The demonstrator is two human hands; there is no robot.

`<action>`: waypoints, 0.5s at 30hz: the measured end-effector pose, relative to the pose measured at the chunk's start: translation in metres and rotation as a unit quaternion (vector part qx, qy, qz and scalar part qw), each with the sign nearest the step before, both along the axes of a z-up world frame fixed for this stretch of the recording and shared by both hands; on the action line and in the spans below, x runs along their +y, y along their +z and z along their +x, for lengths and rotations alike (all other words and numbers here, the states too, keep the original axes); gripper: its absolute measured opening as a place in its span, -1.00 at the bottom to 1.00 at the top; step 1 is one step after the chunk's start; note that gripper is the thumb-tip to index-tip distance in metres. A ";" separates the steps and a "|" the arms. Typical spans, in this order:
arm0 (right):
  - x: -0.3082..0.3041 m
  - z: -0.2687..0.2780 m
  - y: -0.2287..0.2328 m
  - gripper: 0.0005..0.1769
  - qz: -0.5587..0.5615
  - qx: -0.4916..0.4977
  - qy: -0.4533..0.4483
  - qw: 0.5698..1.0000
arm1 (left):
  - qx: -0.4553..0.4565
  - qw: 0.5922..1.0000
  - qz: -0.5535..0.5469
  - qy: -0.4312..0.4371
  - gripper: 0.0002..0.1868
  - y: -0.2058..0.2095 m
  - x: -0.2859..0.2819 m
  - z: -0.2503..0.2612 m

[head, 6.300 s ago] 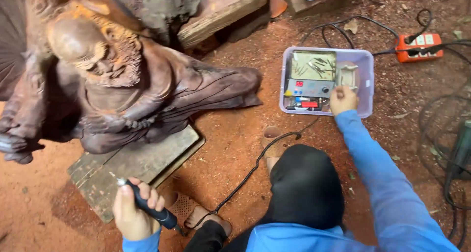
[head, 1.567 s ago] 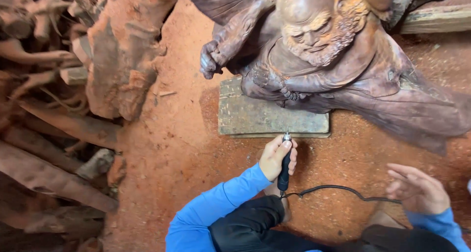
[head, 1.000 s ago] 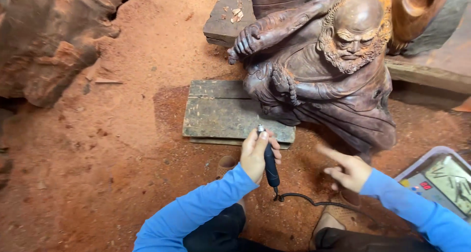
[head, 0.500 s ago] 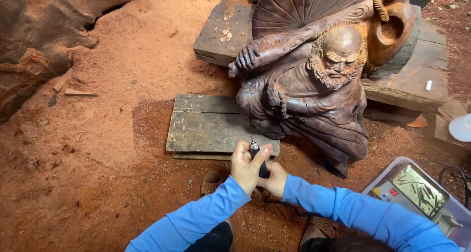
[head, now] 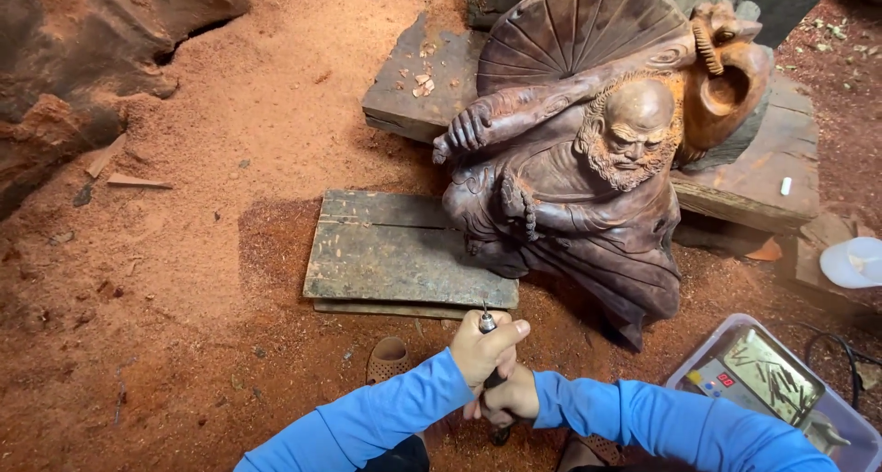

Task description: Carving intricate details into a wooden statue using a rotary power tool

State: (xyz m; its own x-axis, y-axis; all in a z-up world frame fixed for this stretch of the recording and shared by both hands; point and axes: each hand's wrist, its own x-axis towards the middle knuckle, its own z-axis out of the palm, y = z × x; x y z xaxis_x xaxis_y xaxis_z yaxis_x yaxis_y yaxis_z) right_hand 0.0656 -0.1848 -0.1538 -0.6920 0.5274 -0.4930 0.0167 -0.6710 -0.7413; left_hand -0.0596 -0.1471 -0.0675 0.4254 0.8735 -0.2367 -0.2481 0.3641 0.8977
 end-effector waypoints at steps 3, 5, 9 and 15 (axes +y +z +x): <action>-0.003 0.004 -0.006 -0.67 -0.020 0.045 0.024 0.998 | -0.035 0.998 -0.044 -0.031 -0.45 0.015 0.000 -0.004; -0.003 0.007 -0.006 -0.70 -0.014 0.057 0.038 0.998 | -0.058 0.997 -0.042 -0.042 -0.45 0.018 0.000 -0.005; 0.002 0.016 0.018 -0.71 0.014 0.056 0.136 0.989 | -0.139 0.985 -0.036 -0.092 -0.45 0.031 -0.004 -0.007; 0.002 0.021 -0.001 -0.69 -0.099 0.183 0.135 0.969 | -0.192 0.970 -0.026 -0.145 -0.47 0.036 -0.005 -0.010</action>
State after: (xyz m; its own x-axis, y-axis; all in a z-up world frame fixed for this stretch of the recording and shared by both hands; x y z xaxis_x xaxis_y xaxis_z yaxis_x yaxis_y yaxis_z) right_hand 0.0863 -0.1825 -0.1547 -0.9392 0.2227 -0.2613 -0.0283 -0.8087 -0.5876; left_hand -0.0695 -0.1520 -0.0312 0.7173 0.6948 -0.0521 -0.4415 0.5111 0.7375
